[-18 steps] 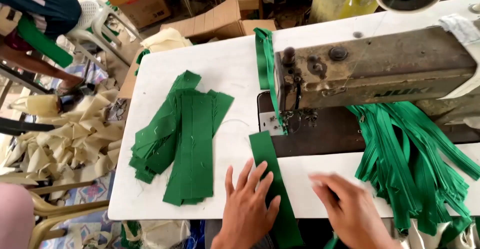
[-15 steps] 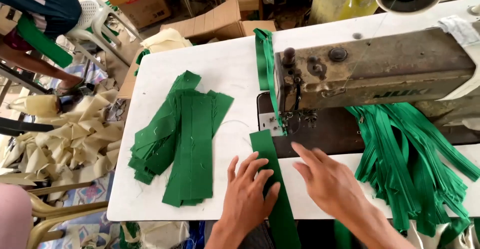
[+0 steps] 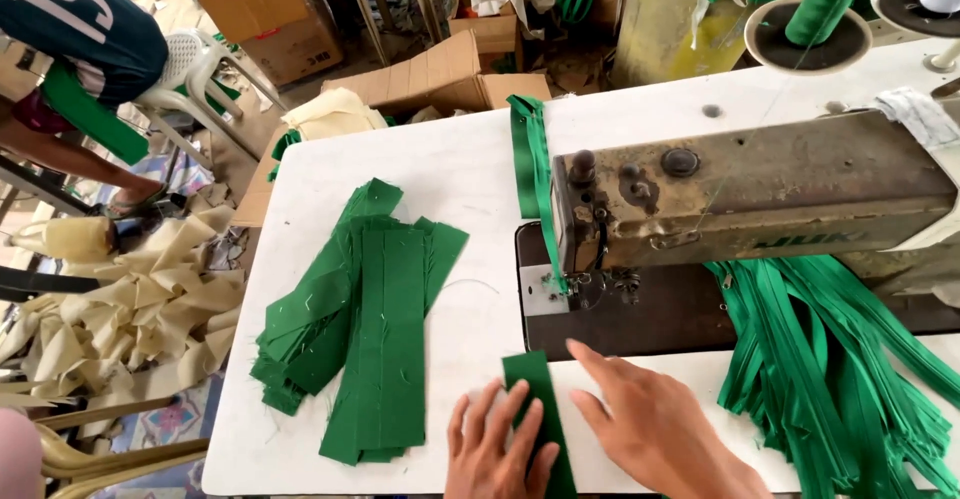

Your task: Sewing green zippers onto fabric strips using an industrial sewing machine

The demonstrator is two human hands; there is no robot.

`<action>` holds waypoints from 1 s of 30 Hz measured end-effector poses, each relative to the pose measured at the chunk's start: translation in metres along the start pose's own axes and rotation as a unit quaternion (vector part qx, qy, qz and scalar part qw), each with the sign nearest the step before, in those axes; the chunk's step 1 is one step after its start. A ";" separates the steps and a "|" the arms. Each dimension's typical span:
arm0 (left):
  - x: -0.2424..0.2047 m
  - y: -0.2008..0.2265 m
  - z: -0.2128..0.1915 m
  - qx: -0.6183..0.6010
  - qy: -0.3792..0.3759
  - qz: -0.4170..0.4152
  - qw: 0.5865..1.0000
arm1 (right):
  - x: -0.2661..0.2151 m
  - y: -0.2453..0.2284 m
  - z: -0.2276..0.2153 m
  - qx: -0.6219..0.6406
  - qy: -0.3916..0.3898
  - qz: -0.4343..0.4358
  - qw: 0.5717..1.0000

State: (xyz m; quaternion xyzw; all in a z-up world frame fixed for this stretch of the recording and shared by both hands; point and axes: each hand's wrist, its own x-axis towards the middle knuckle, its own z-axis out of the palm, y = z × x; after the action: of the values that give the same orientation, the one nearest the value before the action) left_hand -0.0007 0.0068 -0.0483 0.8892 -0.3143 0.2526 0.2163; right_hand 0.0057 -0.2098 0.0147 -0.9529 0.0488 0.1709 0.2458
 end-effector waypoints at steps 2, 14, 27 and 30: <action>0.009 0.014 0.003 -0.035 -0.028 0.006 0.999 | -0.021 0.001 -0.017 0.047 0.012 0.069 0.996; 0.080 0.041 -0.004 -0.261 -0.099 -0.152 0.948 | -0.040 0.005 -0.022 0.417 0.109 0.115 0.895; 0.112 0.082 -0.044 -0.546 -0.245 -0.429 0.677 | -0.080 -0.001 -0.010 0.280 0.122 -0.040 0.951; 0.108 0.094 -0.038 -0.594 -0.208 -0.462 0.625 | -0.090 -0.008 -0.022 0.316 0.074 0.039 0.945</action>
State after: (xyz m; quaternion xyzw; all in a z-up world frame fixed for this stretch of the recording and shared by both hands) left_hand -0.0030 -0.0879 0.0656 0.6247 0.0199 -0.3134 0.7149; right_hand -0.0705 -0.2129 0.0676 -0.8335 0.1553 0.0853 0.5233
